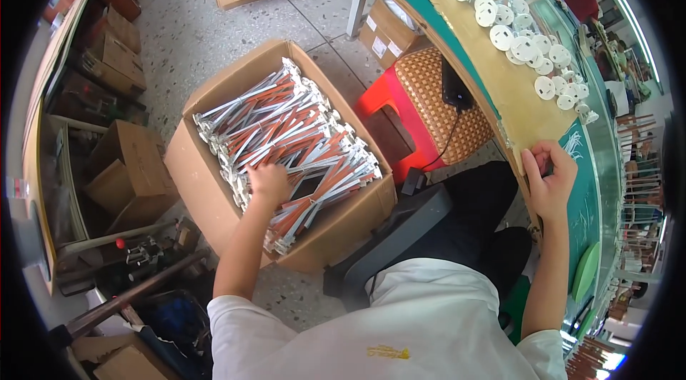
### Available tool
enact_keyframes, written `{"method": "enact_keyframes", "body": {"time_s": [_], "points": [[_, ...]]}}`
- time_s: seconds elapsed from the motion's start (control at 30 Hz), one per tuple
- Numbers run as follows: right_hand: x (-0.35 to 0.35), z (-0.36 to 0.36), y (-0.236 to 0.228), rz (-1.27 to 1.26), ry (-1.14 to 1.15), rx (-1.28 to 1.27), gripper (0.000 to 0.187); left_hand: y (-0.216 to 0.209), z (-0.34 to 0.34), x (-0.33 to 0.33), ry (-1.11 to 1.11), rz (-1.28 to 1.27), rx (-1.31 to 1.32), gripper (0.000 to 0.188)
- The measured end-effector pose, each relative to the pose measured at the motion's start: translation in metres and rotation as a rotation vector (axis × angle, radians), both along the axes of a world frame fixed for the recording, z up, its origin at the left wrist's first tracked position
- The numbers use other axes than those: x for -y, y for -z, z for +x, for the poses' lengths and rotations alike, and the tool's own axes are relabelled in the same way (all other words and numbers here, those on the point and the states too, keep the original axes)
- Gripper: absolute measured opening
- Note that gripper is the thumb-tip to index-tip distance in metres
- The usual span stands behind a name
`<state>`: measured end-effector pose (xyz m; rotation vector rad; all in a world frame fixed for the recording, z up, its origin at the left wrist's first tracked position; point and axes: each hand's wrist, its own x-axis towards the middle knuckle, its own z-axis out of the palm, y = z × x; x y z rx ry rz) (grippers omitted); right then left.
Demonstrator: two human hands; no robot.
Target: Bundling LED light strips with attached bases using ties and placing them into a cardboard box.
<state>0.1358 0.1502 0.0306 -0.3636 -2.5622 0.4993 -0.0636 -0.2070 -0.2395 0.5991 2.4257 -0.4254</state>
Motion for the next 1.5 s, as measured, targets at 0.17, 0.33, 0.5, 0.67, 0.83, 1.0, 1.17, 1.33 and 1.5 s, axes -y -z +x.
{"method": "enact_keyframes", "body": {"time_s": [0.17, 0.33, 0.5, 0.67, 0.83, 1.0, 1.17, 1.33, 1.5], "points": [[-0.003, 0.001, -0.002, -0.029, -0.003, 0.027, 0.013, 0.025, -0.01, 0.033, -0.042, 0.143, -0.037, 0.045], [-0.005, 0.0, -0.001, -0.012, -0.02, 0.034, 0.012, 0.029, -0.007, 0.029, -0.026, 0.128, -0.019, 0.037], [-0.006, 0.002, -0.001, -0.031, 0.001, 0.072, 0.012, 0.01, -0.018, 0.031, -0.096, 0.214, -0.098, 0.035], [-0.009, 0.003, 0.001, -0.074, 0.009, 0.062, 0.012, -0.042, -0.039, 0.053, -0.229, 0.528, -0.247, 0.03], [-0.007, 0.001, 0.001, -0.097, 0.009, 0.066, 0.012, -0.035, -0.049, 0.066, -0.619, 1.111, -0.275, 0.016], [-0.005, 0.001, 0.002, -0.066, 0.005, 0.045, 0.013, -0.015, -0.045, 0.065, -0.904, 1.751, -0.149, 0.016], [-0.006, 0.003, -0.001, -0.063, 0.012, 0.049, 0.013, -0.019, -0.037, 0.049, -1.276, 1.994, -0.028, 0.023], [-0.005, 0.0, -0.002, -0.051, 0.004, 0.045, 0.013, -0.015, -0.036, 0.052, -1.535, 2.13, -0.116, 0.024], [0.008, 0.006, -0.004, 0.503, -0.055, -0.167, 0.012, -0.025, -0.027, 0.057, -1.657, 2.326, -0.021, 0.022]]}}
